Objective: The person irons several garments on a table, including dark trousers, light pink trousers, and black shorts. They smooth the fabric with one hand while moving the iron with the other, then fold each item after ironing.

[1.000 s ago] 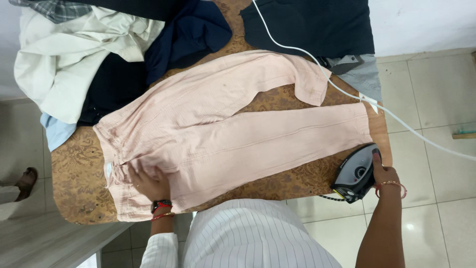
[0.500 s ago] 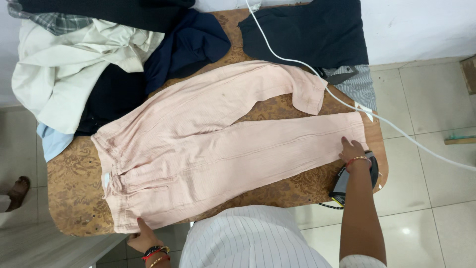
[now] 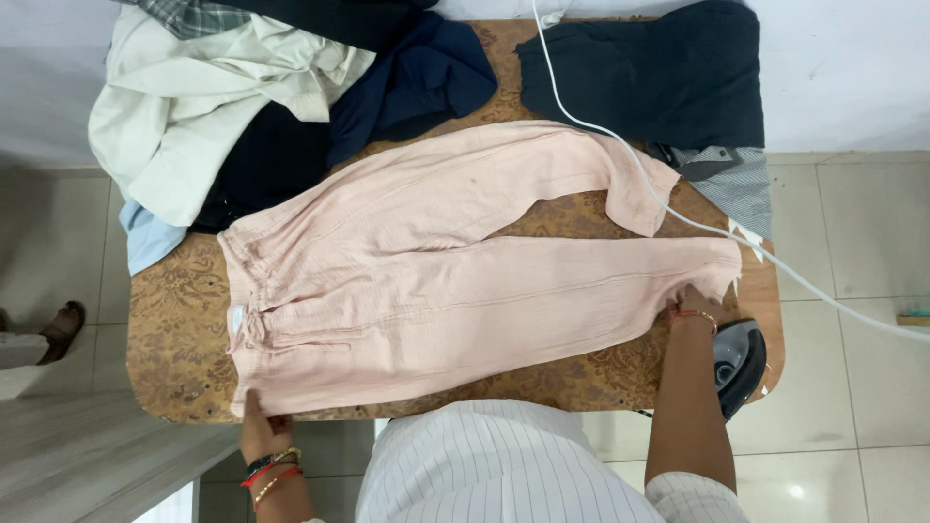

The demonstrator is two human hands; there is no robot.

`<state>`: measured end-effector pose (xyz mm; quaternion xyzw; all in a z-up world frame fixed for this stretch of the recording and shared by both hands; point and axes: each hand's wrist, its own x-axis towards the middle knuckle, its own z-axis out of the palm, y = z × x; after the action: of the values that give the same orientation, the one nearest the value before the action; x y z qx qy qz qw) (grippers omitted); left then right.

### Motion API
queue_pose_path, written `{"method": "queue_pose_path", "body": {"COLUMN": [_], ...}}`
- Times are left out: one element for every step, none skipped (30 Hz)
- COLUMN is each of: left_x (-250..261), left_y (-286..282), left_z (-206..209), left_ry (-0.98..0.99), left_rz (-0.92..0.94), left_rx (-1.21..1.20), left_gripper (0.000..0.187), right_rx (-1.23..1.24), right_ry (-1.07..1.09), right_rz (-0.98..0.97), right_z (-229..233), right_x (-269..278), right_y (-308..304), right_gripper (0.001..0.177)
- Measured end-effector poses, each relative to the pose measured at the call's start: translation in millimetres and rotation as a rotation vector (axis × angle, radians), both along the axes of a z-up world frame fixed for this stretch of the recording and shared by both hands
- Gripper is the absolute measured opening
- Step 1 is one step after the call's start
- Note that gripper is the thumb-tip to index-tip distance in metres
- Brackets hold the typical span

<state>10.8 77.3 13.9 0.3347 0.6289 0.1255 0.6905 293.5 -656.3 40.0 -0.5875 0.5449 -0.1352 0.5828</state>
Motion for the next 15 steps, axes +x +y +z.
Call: {"method": "queue_pose_path", "body": {"left_x": [1.8,0.6,-3.1,-7.4,-10.2,-15.0,-19.9,-25.4,-30.1,-33.7,-36.1,-40.4,-44.2,-47.1,-49.6], "left_y": [4.6,15.5,24.5,33.4,42.8,49.9,55.5,61.2,66.4,69.3,70.5,69.9,69.2,67.7,67.3], "left_z": [1.1,6.7,12.9,19.6,26.0,31.7,36.6,42.0,46.7,49.7,51.1,52.2,52.9,52.7,53.2], "left_ry": [-0.042,-0.082,-0.122,-0.208,-0.295,-0.367,-0.44,-0.449,-0.458,-0.468,-0.473,-0.473,-0.474,-0.414,-0.379], "left_rz": [0.016,0.031,0.045,0.083,0.121,0.127,0.132,0.149,0.166,0.183,0.221,0.256,0.292,0.295,0.304], "left_rx": [-0.004,-0.007,-0.01,-0.01,-0.01,0.065,0.14,0.154,0.167,0.18,0.181,0.182,0.183,0.195,0.192], "left_gripper": [0.043,0.044,0.045,0.048,0.051,0.051,0.051,0.051,0.051,0.051,0.051,0.05,0.05,0.051,0.049], "right_rx": [0.14,0.198,0.236,0.25,0.198,0.143,0.073,0.022,-0.031,-0.079,-0.132,-0.188,-0.243,-0.31,-0.379], "right_ry": [-0.103,-0.056,-0.032,-0.013,0.007,0.017,0.034,0.035,0.041,0.045,0.045,0.038,0.033,0.006,-0.015], "right_rz": [-0.034,0.024,0.058,0.075,0.078,0.081,0.088,0.097,0.103,0.112,0.121,0.127,0.139,0.147,0.156], "right_z": [0.0,-0.7,-1.1,-1.5,-2.3,-3.1,-3.6,-6.3,-8.6,-11.0,-14.2,-17.4,-19.4,-19.7,-17.6], "right_x": [1.2,0.6,-1.9,-3.9,-7.9,-7.8,-8.2,-11.7,-14.5,-17.2,-20.2,-25.9,-31.2,-33.2,-35.6], "right_y": [-0.2,1.1,3.0,5.9,8.0,11.1,13.1,18.9,23.7,27.8,32.0,35.0,36.0,34.2,29.6], "right_gripper": [0.064,0.055,0.053,0.051,0.049,0.047,0.045,0.043,0.042,0.04,0.039,0.038,0.037,0.036,0.036]}}
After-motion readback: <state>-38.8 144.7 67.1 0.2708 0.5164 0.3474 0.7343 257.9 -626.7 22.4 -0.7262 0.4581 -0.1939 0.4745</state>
